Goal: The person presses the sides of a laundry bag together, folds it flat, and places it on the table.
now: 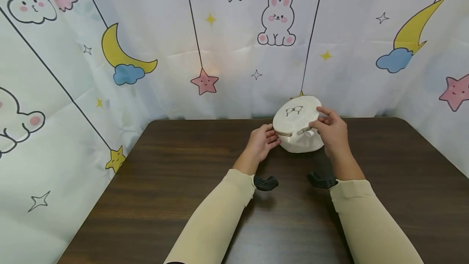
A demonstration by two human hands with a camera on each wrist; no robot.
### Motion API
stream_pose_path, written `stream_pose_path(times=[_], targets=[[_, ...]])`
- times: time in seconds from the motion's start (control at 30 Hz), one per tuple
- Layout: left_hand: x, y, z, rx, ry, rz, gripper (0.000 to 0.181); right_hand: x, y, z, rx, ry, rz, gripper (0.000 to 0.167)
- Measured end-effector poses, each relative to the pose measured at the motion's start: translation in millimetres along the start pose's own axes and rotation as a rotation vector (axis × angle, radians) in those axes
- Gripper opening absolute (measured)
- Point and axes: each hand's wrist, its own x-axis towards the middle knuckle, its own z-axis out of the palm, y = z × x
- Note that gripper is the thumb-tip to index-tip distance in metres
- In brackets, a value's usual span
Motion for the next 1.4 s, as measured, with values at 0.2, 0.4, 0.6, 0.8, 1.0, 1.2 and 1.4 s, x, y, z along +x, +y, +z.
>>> stream_pose_path(times=[0.2, 0.4, 0.6, 0.8, 1.0, 1.2, 1.4], targets=[[-7.6, 19.0, -22.3, 0.082, -0.021, 0.094, 0.016, -3.0, -4, 5, 0.241, -0.156, 0.049, 0.074], [-20.1, 42.1, -45.1, 0.102, -0.045, 0.239, 0.024, -8.0, -7, 18, 0.338, -0.256, 0.032, 0.062], [-26.3, 52.0, -65.0, 0.148, -0.058, 0.255, 0.027, -10.5, -3, 37, 0.382, -0.282, 0.052, 0.055], [-29.4, 50.7, -80.7, 0.305, -0.057, 0.214, 0.05, -13.7, 2, 56, 0.325, -0.311, 0.115, 0.054], [-29.9, 48.7, -90.0, 0.303, -0.1, 0.154, 0.057, -16.7, 2, 64, 0.138, -0.349, 0.116, 0.063], [-31.3, 47.4, -90.6, 0.332, -0.129, 0.202, 0.059, -19.7, 2, 66, -0.125, -0.344, 0.025, 0.053], [-30.4, 46.2, -92.0, 0.359, -0.158, 0.195, 0.062, -19.0, 6, 65, 0.218, -0.402, 0.091, 0.053]])
